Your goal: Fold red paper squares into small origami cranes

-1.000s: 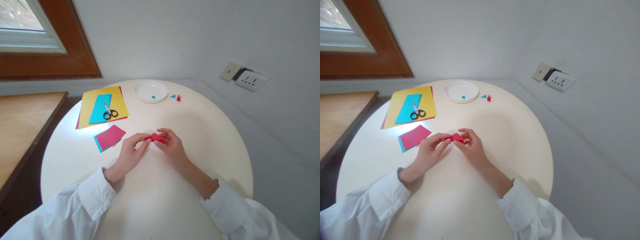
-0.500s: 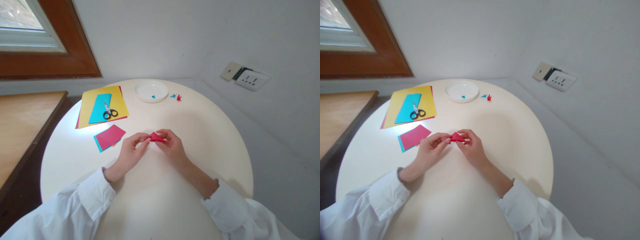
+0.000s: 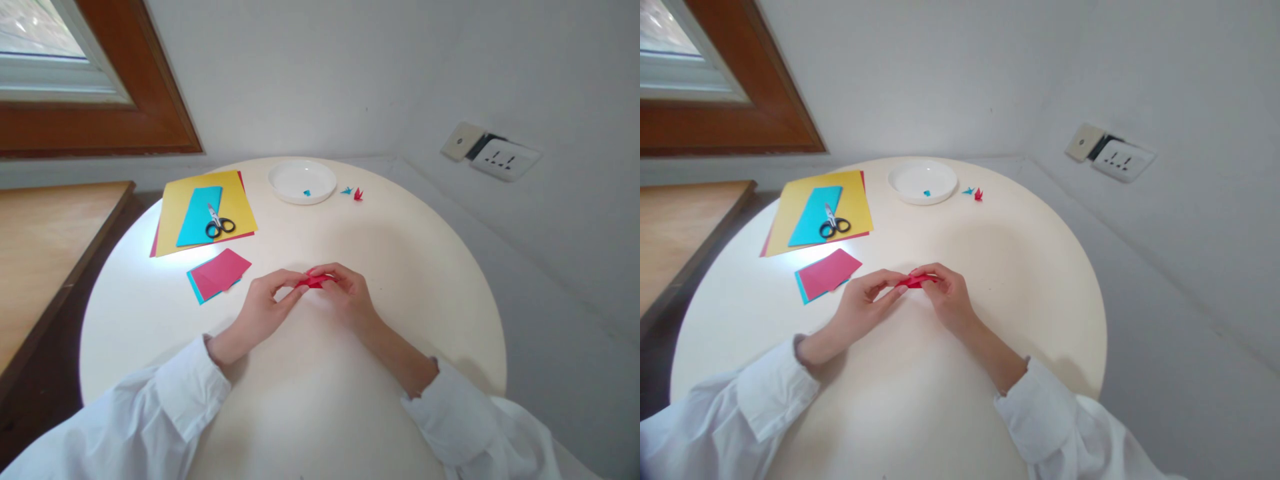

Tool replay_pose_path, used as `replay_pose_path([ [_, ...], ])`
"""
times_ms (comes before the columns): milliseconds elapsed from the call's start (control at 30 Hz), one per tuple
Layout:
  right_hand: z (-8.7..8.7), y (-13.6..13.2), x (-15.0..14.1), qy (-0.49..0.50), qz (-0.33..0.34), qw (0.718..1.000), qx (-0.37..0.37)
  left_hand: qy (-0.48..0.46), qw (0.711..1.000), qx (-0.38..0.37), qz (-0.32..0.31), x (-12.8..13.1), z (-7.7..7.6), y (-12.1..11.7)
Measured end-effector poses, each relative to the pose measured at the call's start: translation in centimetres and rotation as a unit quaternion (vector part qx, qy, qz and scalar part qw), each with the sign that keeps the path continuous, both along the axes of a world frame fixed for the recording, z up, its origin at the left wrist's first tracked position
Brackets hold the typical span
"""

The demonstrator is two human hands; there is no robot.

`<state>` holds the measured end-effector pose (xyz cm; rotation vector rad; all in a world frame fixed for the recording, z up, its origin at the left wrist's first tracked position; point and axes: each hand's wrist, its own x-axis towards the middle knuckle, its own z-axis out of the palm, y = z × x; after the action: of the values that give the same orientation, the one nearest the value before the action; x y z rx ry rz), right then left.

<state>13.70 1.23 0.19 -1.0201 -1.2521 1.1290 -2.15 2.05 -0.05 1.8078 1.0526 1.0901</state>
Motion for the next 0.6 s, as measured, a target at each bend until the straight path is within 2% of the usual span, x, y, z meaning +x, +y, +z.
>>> replay_pose_path([
  [300, -0.19, -0.03, -0.12, 0.033, 0.034, 0.999, -0.016, -0.022, 1.000, 0.008, -0.003, -0.11, 0.00, 0.16],
  [600, 0.08, -0.32, -0.05, -0.034, -0.007, 0.999, 0.019, -0.029, 0.999, -0.007, 0.033, -0.04, -0.07, 0.25],
])
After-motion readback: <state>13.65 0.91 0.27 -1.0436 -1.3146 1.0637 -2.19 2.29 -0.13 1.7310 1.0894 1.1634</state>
